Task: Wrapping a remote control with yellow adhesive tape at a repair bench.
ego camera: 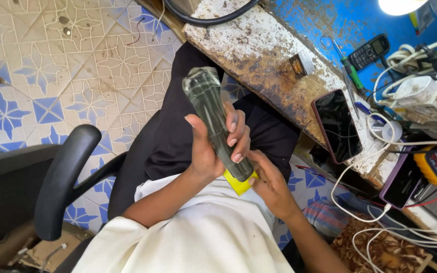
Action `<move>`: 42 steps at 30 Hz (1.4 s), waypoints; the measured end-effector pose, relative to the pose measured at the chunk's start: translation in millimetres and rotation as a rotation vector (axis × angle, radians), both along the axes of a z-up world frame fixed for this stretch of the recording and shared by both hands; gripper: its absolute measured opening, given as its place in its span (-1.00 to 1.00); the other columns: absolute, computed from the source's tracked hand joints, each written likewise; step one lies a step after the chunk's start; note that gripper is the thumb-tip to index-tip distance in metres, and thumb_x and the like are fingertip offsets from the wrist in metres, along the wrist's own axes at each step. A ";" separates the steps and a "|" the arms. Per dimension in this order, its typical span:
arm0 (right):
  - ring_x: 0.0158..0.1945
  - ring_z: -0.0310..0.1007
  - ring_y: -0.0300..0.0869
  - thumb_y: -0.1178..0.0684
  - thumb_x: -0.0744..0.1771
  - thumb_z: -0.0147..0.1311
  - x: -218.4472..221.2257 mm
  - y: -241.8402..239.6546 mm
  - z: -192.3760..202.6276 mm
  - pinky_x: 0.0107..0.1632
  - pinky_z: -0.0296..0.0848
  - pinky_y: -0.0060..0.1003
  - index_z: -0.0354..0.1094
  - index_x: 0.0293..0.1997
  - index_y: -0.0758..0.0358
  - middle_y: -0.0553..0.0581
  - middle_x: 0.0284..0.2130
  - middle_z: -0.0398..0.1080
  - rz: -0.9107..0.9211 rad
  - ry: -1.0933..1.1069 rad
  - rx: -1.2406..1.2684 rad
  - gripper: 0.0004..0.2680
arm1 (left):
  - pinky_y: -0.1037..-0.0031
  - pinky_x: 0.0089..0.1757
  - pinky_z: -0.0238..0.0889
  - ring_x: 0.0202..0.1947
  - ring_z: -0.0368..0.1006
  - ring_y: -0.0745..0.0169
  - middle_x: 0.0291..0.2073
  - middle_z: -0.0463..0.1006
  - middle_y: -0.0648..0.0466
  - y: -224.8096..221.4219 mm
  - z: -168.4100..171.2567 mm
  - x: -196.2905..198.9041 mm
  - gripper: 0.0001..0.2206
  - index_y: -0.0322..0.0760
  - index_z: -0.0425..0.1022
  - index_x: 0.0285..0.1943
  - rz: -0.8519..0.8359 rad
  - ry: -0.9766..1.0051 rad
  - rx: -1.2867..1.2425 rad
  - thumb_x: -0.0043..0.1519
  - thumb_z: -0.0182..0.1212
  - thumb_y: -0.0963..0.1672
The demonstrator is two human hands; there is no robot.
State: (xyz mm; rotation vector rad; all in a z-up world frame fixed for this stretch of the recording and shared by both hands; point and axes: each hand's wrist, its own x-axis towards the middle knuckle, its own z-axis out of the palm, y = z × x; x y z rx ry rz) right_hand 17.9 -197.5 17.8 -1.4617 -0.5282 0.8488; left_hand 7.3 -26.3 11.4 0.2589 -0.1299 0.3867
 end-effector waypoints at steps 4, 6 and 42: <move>0.24 0.33 0.00 -0.03 0.43 -0.23 7.9 13.6 24.5 0.31 0.24 0.02 0.30 0.29 0.35 0.27 0.09 0.35 0.081 -0.140 0.024 -0.65 | 0.46 -0.61 0.35 -0.76 0.30 0.23 -0.59 0.18 0.10 11.6 3.5 0.5 -0.35 -0.31 0.24 -0.26 -0.031 -0.031 0.017 0.24 -0.22 0.31; -0.04 0.27 -0.17 -0.17 0.43 -0.18 6.8 16.3 27.4 0.17 0.25 -0.12 0.42 -0.15 0.35 0.24 -0.05 0.28 0.068 -0.101 -0.037 -0.66 | 0.44 -0.58 0.38 -0.74 0.32 0.22 -0.57 0.19 0.10 17.7 2.6 -0.6 -0.34 -0.30 0.23 -0.25 -0.033 -0.052 0.079 0.21 -0.18 0.32; -0.51 0.42 -0.26 -0.01 0.29 0.19 2.8 3.5 -20.4 -0.35 0.47 -0.36 0.48 -0.24 0.37 0.13 -0.61 0.38 -0.063 0.250 0.025 -0.80 | 0.44 -0.49 0.22 -0.64 0.21 0.27 -0.63 0.16 0.15 6.2 8.1 9.4 -0.37 -0.19 0.21 -0.38 -0.149 -0.071 -0.244 0.29 -0.33 0.32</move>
